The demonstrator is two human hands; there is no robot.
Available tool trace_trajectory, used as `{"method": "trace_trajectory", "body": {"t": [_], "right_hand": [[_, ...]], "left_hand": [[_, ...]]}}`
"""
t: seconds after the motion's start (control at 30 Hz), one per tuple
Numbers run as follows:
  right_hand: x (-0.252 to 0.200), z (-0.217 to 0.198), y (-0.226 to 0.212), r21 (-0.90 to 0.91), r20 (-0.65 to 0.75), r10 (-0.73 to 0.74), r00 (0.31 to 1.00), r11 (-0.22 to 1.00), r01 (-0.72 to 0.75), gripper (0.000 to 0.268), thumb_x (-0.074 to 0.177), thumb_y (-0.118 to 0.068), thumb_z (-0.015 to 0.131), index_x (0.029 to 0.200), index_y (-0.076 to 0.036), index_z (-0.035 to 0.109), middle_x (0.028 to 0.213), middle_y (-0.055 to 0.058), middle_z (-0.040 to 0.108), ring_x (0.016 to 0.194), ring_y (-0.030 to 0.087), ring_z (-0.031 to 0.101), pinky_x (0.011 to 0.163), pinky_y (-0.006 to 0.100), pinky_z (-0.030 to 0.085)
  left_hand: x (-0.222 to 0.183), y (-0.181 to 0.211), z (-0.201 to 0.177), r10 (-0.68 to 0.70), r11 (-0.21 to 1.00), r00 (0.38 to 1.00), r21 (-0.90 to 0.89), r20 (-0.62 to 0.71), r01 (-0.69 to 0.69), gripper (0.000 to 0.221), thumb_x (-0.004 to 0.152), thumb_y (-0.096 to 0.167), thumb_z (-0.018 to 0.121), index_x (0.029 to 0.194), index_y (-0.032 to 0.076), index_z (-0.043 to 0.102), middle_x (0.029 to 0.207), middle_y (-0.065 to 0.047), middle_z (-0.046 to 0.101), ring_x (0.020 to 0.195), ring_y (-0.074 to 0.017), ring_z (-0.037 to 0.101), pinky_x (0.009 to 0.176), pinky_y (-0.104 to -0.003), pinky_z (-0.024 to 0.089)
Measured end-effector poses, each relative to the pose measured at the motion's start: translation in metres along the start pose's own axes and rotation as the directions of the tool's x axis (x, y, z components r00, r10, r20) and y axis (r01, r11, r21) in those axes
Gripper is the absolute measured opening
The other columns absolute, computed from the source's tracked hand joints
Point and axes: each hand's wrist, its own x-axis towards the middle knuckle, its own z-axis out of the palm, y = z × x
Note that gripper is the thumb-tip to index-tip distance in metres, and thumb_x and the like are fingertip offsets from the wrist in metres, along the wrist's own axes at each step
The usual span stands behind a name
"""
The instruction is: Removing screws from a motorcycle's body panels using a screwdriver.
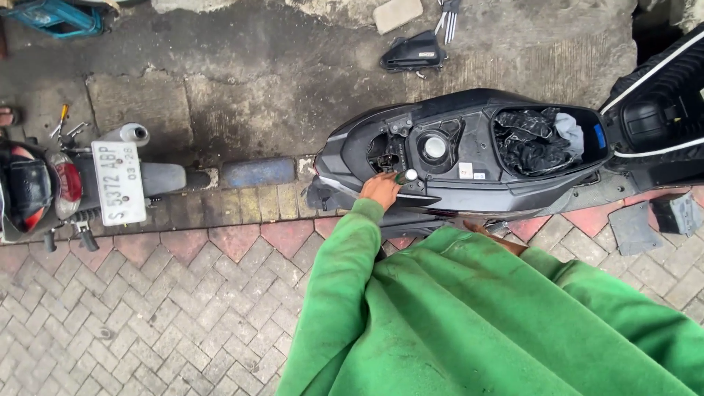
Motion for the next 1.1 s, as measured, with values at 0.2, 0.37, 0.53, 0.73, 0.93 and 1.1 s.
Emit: {"method": "trace_trajectory", "body": {"t": [0.2,0.37,0.53,0.73,0.93,1.1], "right_hand": [[0.040,0.045,0.139,0.005,-0.024,-0.064,0.998,0.998,0.065,0.085,0.100,-0.034,0.056,0.166,-0.004,0.011,0.169,0.029,0.007,0.154,0.047,0.006,0.128,0.055,0.002],[0.060,0.063,0.200,0.003,-0.096,0.399,0.912,0.916,-0.401,0.100,0.090,-0.047,0.061,0.163,-0.044,-0.007,0.169,0.005,0.023,0.155,0.024,0.024,0.130,0.042,0.010],[0.030,0.021,0.117,0.022,0.059,0.026,0.998,0.999,-0.028,0.093,0.093,-0.029,0.060,0.165,-0.001,0.009,0.164,0.031,0.026,0.154,0.041,0.022,0.127,0.051,0.013],[0.005,-0.005,0.001,-0.238,0.103,-0.033,0.994,0.970,0.057,0.045,0.096,-0.036,0.058,0.118,-0.003,0.079,0.148,0.023,0.057,0.147,0.045,0.036,0.124,0.052,0.025],[0.046,0.008,0.060,-0.328,0.034,0.182,0.983,0.931,-0.161,0.063,0.084,-0.021,0.069,0.142,0.003,0.059,0.166,0.035,0.021,0.132,0.043,0.056,0.108,0.048,0.049],[0.050,0.012,-0.068,-0.354,-0.096,0.609,0.787,0.718,-0.599,0.086,0.084,-0.052,0.059,0.154,-0.031,0.012,0.159,0.018,0.041,0.136,0.034,0.057,0.112,0.051,0.044]], "left_hand": [[0.012,-0.010,0.028,-0.031,0.996,1.000,0.082,-0.006,0.031,0.039,0.104,0.045,0.041,0.126,0.025,0.066,0.126,0.001,0.073,0.119,-0.0223,0.068,0.101,-0.042,0.054],[0.010,-0.011,0.027,0.009,0.998,0.999,0.055,-0.041,-0.007,0.040,0.106,0.044,0.042,0.126,0.023,0.068,0.125,-0.001,0.073,0.118,-0.0252,0.068,0.101,-0.043,0.054],[0.007,-0.009,0.017,0.001,1.000,0.998,0.018,-0.056,0.000,0.040,0.105,0.044,0.043,0.126,0.021,0.069,0.123,-0.003,0.074,0.116,-0.0270,0.069,0.100,-0.044,0.054],[0.009,-0.012,0.023,-0.023,1.000,0.999,0.016,-0.031,0.024,0.043,0.107,0.045,0.041,0.128,0.019,0.068,0.127,-0.005,0.073,0.118,-0.0285,0.069,0.099,-0.045,0.054],[0.013,-0.008,0.023,-0.048,0.997,0.999,0.062,-0.002,0.048,0.040,0.104,0.047,0.044,0.127,0.024,0.068,0.130,0.000,0.072,0.121,-0.0244,0.067,0.101,-0.045,0.054],[0.007,-0.007,0.017,-0.055,0.996,0.998,0.076,0.003,0.055,0.043,0.102,0.048,0.044,0.130,0.026,0.067,0.133,0.001,0.071,0.123,-0.0244,0.067,0.101,-0.046,0.053]]}}
